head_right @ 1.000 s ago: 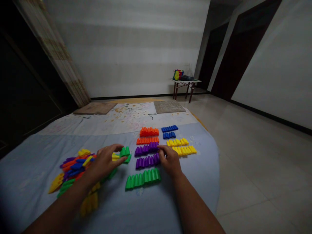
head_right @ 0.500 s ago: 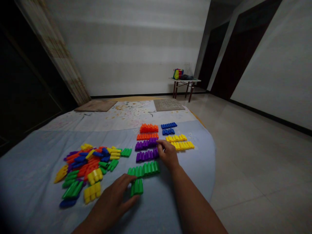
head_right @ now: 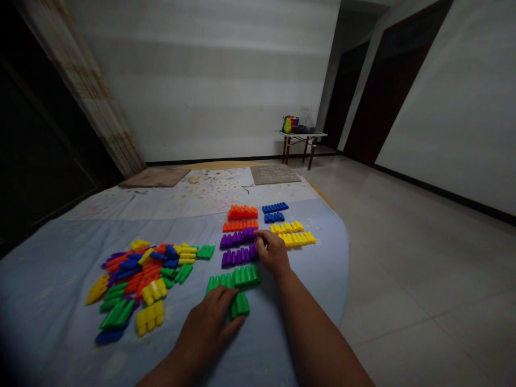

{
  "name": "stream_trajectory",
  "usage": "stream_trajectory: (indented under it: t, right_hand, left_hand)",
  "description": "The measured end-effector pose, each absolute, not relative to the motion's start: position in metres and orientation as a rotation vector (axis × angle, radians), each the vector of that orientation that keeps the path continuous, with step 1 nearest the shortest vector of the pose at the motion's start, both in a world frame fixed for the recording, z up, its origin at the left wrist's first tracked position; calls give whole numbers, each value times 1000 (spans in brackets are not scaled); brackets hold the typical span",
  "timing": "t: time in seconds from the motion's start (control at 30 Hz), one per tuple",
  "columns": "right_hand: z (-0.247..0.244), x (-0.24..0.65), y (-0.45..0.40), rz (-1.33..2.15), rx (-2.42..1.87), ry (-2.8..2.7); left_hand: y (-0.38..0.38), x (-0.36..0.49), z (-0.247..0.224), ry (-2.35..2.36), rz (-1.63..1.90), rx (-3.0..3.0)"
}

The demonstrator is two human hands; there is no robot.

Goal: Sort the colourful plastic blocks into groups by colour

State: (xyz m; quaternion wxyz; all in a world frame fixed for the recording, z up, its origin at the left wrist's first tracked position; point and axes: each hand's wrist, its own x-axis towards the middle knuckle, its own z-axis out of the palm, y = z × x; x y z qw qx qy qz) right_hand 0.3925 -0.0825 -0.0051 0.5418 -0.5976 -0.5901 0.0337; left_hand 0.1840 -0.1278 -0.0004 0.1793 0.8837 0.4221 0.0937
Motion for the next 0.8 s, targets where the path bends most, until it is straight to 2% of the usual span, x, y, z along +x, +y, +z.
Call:
stream_trajectory:
  t: [0.17,0.4,0.8]
  right_hand:
    - [-6,392,-83,102,-1425,-1397]
    - [-10,392,-82,87,-1454,-1394]
    - [-2,406,-81,107,-1472,-1227]
  left_hand:
    - [-114,167,7,1190,561,2438]
    - [-72,121,10,1445,1087,2286]
    - [-72,107,6,1316,1315,2319]
